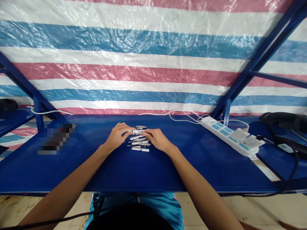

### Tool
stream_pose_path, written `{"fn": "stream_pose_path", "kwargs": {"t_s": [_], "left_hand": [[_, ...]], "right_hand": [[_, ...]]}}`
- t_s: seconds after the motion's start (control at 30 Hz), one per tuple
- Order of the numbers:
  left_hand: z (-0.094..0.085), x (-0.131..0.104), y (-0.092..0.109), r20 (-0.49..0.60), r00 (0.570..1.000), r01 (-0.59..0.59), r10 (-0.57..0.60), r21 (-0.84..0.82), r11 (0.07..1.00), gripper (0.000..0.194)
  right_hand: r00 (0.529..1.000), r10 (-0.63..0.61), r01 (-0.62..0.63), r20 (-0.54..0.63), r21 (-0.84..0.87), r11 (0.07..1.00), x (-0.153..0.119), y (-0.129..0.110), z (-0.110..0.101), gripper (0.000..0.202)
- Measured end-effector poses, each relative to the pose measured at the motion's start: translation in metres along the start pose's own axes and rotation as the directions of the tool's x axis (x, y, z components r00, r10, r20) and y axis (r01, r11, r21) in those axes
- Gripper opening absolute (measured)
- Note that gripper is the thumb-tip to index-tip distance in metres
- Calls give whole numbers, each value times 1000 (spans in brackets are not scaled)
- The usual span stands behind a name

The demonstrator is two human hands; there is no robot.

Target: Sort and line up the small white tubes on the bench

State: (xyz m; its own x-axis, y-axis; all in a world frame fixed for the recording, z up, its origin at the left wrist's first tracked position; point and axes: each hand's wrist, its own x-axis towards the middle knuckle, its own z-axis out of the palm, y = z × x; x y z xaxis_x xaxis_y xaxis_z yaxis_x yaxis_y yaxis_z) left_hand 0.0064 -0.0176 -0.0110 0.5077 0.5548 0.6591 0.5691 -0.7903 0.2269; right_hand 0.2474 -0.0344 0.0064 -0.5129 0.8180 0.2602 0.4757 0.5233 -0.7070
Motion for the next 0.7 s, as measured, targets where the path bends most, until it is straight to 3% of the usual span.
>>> {"fn": "stream_pose_path", "kwargs": {"t_s": [0.27, 0.57, 0.7], "left_hand": [[0, -1, 0, 92, 996, -8, 0, 87, 996, 39], [0, 0, 2, 1, 995, -101, 102, 103, 989, 39], [2, -1, 1, -19, 992, -120, 123, 111, 987, 38]], "right_hand": [[1000, -10, 9, -28, -45, 999, 1, 3, -1, 47], [993, 6, 9, 114, -127, 992, -3, 6, -2, 43], [990, 19, 12, 142, -219, 976, -5, 5, -4, 32]]}}
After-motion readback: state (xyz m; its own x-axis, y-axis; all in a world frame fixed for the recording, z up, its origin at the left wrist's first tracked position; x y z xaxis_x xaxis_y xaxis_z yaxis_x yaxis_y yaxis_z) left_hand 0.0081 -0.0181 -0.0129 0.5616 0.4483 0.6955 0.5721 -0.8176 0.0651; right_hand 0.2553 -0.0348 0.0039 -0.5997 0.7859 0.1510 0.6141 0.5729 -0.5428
